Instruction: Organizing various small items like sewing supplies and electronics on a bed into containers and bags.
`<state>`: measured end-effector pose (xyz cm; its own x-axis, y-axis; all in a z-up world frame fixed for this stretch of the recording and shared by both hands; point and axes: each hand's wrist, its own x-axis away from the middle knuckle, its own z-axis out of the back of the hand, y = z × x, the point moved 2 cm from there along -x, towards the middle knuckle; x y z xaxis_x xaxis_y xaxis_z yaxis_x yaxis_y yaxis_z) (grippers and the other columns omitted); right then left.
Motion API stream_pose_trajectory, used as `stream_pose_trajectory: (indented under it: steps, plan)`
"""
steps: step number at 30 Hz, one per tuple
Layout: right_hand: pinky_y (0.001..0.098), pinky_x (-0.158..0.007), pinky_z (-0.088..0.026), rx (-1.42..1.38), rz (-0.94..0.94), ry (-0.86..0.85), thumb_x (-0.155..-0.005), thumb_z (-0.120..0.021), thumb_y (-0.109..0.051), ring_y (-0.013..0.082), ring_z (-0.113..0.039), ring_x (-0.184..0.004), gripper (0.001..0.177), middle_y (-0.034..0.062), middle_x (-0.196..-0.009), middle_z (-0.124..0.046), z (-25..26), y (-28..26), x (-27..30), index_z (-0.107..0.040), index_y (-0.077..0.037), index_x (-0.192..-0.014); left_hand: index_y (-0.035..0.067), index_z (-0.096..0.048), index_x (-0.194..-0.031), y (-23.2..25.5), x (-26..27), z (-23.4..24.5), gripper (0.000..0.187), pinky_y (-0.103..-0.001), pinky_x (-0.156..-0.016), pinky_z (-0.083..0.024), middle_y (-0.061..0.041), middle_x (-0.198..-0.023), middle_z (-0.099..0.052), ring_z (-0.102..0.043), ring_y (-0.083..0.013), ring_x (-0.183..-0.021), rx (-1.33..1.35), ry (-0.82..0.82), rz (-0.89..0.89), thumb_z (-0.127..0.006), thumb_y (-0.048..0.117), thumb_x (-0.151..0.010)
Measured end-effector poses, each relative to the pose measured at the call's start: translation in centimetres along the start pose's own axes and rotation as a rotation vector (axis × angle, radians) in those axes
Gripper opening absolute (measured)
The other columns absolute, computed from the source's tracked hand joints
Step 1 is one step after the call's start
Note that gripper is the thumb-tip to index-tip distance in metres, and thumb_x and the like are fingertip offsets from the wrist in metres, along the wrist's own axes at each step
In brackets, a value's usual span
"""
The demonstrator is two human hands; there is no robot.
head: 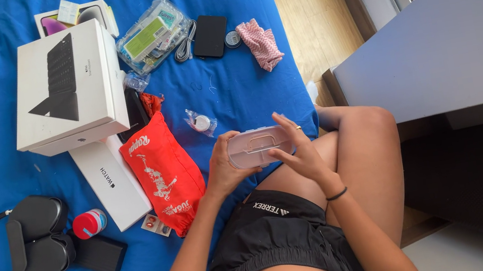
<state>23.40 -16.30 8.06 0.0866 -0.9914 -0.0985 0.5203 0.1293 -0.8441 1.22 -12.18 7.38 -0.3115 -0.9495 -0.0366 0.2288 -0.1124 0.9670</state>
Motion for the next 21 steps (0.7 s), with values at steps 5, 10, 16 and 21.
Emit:
stream_pose_trajectory:
  steps: [5, 10, 16, 21]
  plan:
    - [0.053, -0.128, -0.006, 0.537, 0.191, -0.007, -0.097, -0.059, -0.05, 0.0357, -0.019, -0.158, 0.078, 0.0114, -0.169, -0.031, -1.8, -5.3, -0.6, -0.035, -0.011, -0.161, 0.008, -0.051, -0.126, 1.0, 0.0, -1.2, 0.086, -0.041, -0.096, -0.051, -0.011, -0.121, -0.06, -0.061, -0.0315, -0.114, -0.094, 0.122, -0.124, -0.1, 0.027, -0.057]
    - [0.0532, -0.13, -0.006, 0.419, 0.318, -0.219, -0.097, -0.052, -0.059, 0.0312, -0.019, -0.16, 0.082, 0.0101, -0.168, -0.033, -2.6, -7.7, -0.5, -0.034, -0.012, -0.162, 0.007, -0.05, -0.127, -0.6, 0.2, -1.4, 0.079, -0.043, -0.098, -0.049, -0.012, -0.124, -0.06, -0.059, -0.0346, -0.116, -0.119, 0.19, -0.135, -0.095, 0.022, -0.063]
    - [0.0486, -0.133, -0.013, 0.441, 0.19, -0.245, -0.094, -0.052, -0.063, 0.024, -0.025, -0.159, 0.079, 0.0028, -0.164, -0.039, -1.8, -2.1, -1.5, -0.042, -0.018, -0.158, 0.006, -0.051, -0.125, 1.0, 0.0, -0.4, 0.081, -0.043, -0.095, -0.051, -0.012, -0.12, -0.06, -0.061, -0.034, -0.112, -0.192, 0.238, -0.111, -0.098, 0.025, -0.062]
    - [0.05, -0.128, -0.004, 0.468, -0.055, 0.064, -0.108, -0.039, -0.056, 0.0363, -0.008, -0.161, 0.067, 0.0161, -0.172, -0.023, 0.0, 2.4, -1.8, -0.037, -0.01, -0.157, 0.006, -0.049, -0.125, 0.8, 0.9, 0.3, 0.09, -0.039, -0.091, -0.055, -0.012, -0.118, -0.06, -0.065, -0.0295, -0.11, -0.088, 0.229, -0.059, -0.101, 0.023, -0.054]
